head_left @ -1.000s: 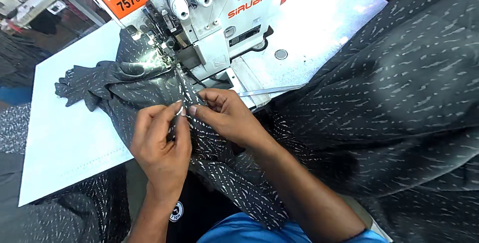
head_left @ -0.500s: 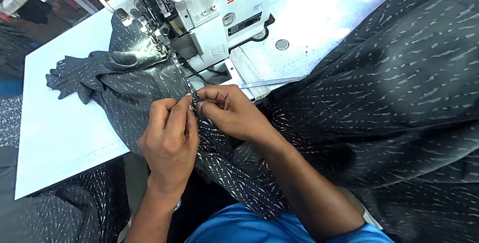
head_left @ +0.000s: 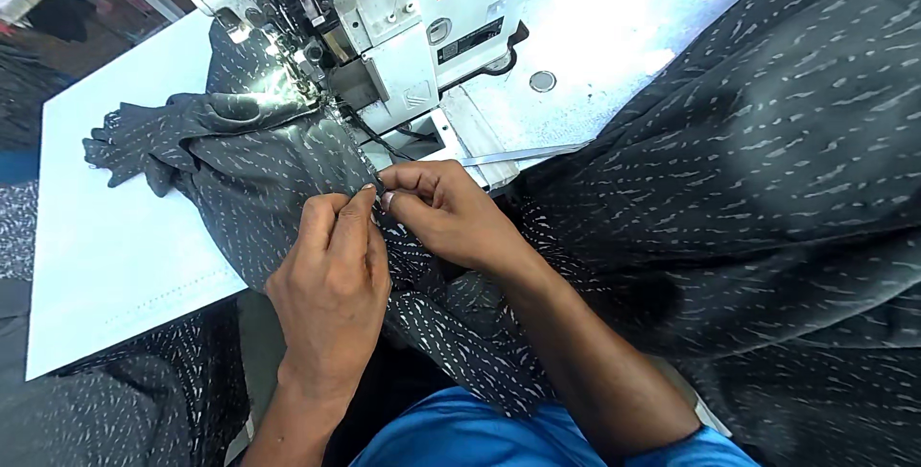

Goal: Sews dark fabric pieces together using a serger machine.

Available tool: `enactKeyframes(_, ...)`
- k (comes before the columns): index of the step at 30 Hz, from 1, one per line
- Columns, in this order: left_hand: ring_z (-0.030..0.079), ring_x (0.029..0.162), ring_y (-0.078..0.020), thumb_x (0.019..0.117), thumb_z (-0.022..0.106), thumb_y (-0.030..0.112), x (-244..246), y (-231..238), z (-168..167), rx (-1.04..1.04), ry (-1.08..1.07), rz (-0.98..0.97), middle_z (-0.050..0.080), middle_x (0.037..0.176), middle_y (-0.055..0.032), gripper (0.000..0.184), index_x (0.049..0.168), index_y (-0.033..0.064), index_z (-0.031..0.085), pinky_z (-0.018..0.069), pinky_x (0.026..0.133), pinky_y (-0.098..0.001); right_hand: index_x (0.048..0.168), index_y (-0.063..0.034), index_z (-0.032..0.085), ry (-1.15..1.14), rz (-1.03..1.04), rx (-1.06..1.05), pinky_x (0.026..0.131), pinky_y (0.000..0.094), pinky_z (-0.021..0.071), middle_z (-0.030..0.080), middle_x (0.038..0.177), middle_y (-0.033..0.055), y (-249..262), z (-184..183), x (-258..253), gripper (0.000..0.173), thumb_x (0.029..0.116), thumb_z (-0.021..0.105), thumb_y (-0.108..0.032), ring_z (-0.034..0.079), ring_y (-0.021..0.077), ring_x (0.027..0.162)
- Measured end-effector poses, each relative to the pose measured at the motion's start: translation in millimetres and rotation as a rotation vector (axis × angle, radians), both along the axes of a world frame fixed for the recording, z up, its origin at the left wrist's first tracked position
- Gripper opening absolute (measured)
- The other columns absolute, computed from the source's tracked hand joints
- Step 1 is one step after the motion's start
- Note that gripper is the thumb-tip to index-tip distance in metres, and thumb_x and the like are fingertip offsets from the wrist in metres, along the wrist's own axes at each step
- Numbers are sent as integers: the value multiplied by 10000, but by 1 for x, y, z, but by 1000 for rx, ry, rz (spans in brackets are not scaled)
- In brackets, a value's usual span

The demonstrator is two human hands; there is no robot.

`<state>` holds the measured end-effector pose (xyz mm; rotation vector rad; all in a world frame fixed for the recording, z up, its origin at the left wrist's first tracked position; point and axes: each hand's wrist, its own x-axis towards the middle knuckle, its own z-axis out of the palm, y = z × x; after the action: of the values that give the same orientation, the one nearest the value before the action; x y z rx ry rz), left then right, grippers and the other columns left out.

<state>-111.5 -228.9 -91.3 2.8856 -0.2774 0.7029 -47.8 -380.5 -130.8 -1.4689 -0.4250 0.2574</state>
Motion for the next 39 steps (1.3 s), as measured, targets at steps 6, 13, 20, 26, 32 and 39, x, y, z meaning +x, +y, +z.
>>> enactKeyframes(6, 636, 779, -147, 978, 628, 135, -2, 0, -3, -39, 10, -22, 661, 1020, -61, 263, 1205, 96, 757, 495, 566, -292, 1060, -30, 741, -23, 3, 16, 503, 244, 418, 616, 709, -7, -1, 0, 0, 292, 992, 459, -66, 534, 60, 585)
enactKeyframes(13, 687, 817, -137, 956, 641, 186, -7, 2, -7, -41, 60, -121, 722, 1010, -27, 187, 1031, 113, 797, 553, 598, -298, 775, -67, 675, 37, -49, 7, 450, 266, 397, 561, 588, 12, 8, 5, 7, 328, 1045, 594, -235, 513, 94, 500)
enactKeyframes(20, 591, 690, -36, 999, 643, 206, 41, 40, 34, -315, 32, -187, 680, 1000, -42, 198, 1070, 57, 752, 502, 580, -196, 864, -44, 684, 73, -38, 27, 462, 251, 379, 547, 616, 20, 7, -4, 5, 252, 1052, 572, -170, 483, 98, 511)
enactKeyframes(26, 535, 678, -81, 998, 669, 224, 89, 46, 29, -100, -62, -110, 633, 967, -74, 178, 1063, 88, 764, 437, 597, -219, 943, -26, 689, 69, -48, 47, 400, 235, 342, 531, 596, 36, 8, 1, -2, 231, 1069, 544, -155, 443, 109, 460)
enactKeyframes(32, 544, 699, -125, 985, 681, 193, 95, 49, 31, -20, -77, -157, 633, 908, -88, 150, 1001, 78, 776, 431, 618, -259, 930, -25, 675, 47, -23, 52, 408, 233, 347, 516, 595, 33, 10, -3, 2, 228, 1068, 545, -151, 444, 106, 467)
enactKeyframes(39, 569, 672, -224, 1035, 591, 187, 96, 45, 31, 92, -19, -122, 628, 962, -129, 200, 1028, 41, 727, 461, 573, -387, 916, -29, 665, 23, -10, 61, 411, 236, 343, 500, 590, 25, 12, -6, 2, 237, 1072, 536, -151, 439, 105, 468)
